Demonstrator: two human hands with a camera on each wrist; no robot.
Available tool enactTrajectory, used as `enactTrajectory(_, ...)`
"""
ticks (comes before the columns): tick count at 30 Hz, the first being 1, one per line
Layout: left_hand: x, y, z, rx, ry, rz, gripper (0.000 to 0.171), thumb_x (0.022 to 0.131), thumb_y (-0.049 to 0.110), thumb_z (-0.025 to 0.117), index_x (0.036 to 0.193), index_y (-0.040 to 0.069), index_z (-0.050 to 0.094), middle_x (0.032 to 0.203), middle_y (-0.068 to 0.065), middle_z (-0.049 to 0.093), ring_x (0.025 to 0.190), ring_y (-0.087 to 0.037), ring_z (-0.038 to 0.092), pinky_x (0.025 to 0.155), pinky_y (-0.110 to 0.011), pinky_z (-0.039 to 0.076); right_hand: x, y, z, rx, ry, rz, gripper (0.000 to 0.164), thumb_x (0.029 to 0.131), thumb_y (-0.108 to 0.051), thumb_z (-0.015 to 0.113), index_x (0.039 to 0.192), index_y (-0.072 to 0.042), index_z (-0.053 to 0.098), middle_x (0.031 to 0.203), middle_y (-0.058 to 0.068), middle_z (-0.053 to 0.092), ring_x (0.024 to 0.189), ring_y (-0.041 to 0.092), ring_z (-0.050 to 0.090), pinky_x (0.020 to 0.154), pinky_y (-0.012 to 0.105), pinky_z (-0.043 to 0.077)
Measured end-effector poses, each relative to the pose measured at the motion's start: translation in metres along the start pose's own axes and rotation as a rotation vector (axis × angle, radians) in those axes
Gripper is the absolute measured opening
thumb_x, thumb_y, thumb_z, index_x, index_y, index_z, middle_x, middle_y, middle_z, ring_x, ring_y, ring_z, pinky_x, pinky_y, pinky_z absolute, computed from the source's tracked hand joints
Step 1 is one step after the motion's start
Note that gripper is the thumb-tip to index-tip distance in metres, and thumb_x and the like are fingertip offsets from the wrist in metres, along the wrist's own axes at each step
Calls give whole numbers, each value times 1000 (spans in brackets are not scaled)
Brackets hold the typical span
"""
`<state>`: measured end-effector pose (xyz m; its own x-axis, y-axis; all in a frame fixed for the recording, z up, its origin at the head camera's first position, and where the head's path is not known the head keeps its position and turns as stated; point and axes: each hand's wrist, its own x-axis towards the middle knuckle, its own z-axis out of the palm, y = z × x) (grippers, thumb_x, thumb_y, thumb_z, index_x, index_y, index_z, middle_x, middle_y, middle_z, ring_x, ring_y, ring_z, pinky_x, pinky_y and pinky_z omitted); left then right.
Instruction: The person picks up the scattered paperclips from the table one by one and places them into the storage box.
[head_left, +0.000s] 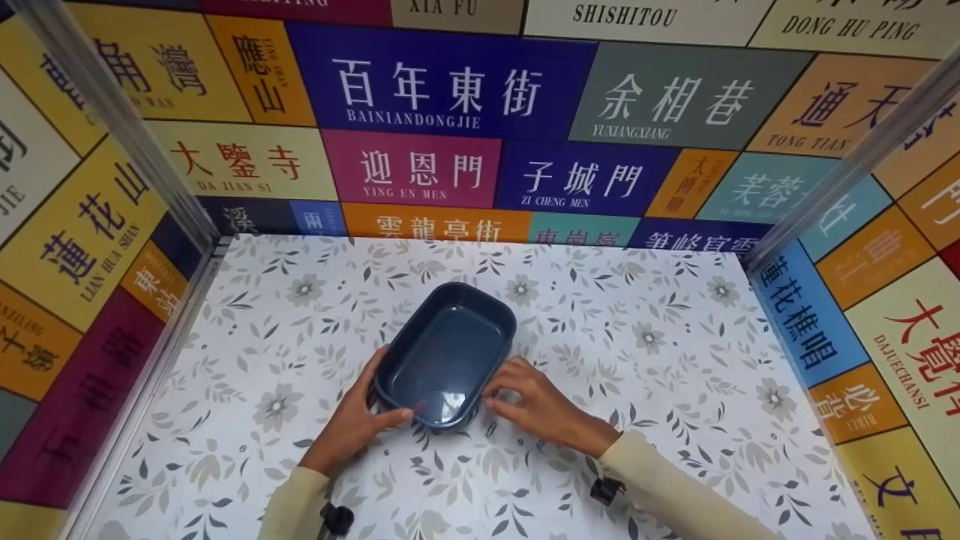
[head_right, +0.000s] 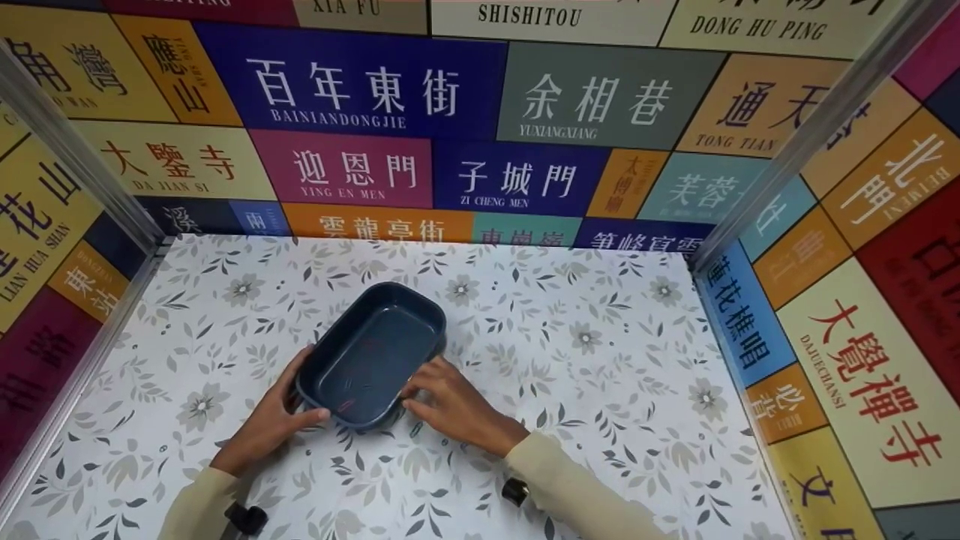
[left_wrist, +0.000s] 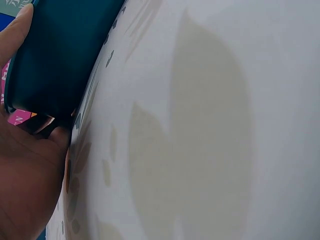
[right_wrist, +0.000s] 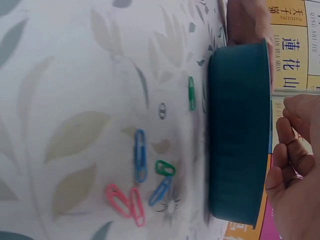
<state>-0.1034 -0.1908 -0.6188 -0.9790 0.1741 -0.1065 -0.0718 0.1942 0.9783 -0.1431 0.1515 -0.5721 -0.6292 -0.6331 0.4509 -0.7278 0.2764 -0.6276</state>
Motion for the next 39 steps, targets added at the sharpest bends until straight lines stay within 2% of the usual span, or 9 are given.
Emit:
enactTrajectory(6, 1, 0, 0, 36, 10, 9, 119, 89, 27, 96, 179, 25, 18, 183, -3, 20, 169, -27, 18, 135, -47, 18, -10, 5, 7, 18, -4, 1, 12, 92, 2, 85, 102, -4, 82, 104, 2, 76, 100, 22, 62, 87, 35, 53)
enactTrajectory(9, 1, 0, -1, 34, 8, 11, 119, 89, 26, 96, 179, 25, 18, 183, -4, 19, 169, -27, 18, 135, -47, 18, -15, 8, 10, 24, -11, 14, 11, 93, 2, 85, 102, -4, 82, 103, 1, 76, 99, 21, 62, 100, 42, 54)
enactTrajectory(11, 1, -1, -1, 29, 8, 7, 119, 89, 26, 96, 179, 25, 18, 183, -3, 19, 169, -26, 17, 135, -47, 17, -19, 9, 11, 16, -15, 23, 11, 93, 0, 85, 102, -5, 81, 102, 1, 75, 99, 20, 62, 110, 50, 52)
enactTrajectory(14, 0, -1, -1, 22, 8, 4, 118, 89, 26, 95, 179, 26, 18, 184, -2, 19, 169, -26, 17, 136, -47, 16, -23, 10, 14, 13, -22, 42, 10, 94, -3, 85, 101, -7, 81, 101, -1, 74, 99, 19, 62, 115, 52, 50)
enactTrajectory(16, 0, -1, -1, 19, 8, 3, 118, 89, 26, 95, 179, 27, 18, 183, -1, 19, 169, -26, 16, 136, -48, 16, -26, 12, 16, 18, -27, 48, 9, 94, -4, 85, 101, -8, 81, 101, 0, 73, 99, 18, 62, 109, 44, 53)
enactTrajectory(18, -1, -2, -2, 19, 9, 4, 118, 89, 26, 95, 179, 28, 18, 183, 0, 19, 169, -25, 15, 136, -49, 15, -27, 13, 18, 23, -28, 39, 7, 96, -6, 84, 101, -8, 81, 100, 0, 73, 98, 19, 61, 97, 37, 54)
enactTrajectory(22, -2, -2, -2, 15, 9, 3, 118, 89, 27, 96, 179, 29, 19, 183, 0, 19, 170, -23, 14, 136, -49, 12, -31, 15, 21, 34, -31, 8, 5, 96, -5, 84, 99, -6, 81, 98, 0, 72, 95, 19, 61, 85, 33, 54)
enactTrajectory(30, 1, -3, -2, -13, 3, -8, 118, 89, 26, 96, 178, 30, 19, 183, 2, 19, 168, -22, 18, 134, -44, 20, -41, 17, 22, 21, -103, 42, 8, 97, -7, 83, 103, -12, 83, 103, -4, 72, 101, 14, 61, 90, 30, 55)
enactTrajectory(39, 1, -3, -1, 1, 13, -3, 120, 87, 25, 97, 178, 31, 20, 183, 4, 21, 168, -22, 19, 135, -44, 18, -47, 23, 21, 21, -125, 141, 11, 95, -7, 83, 105, -12, 84, 106, -4, 72, 107, 15, 62, 95, 33, 55)
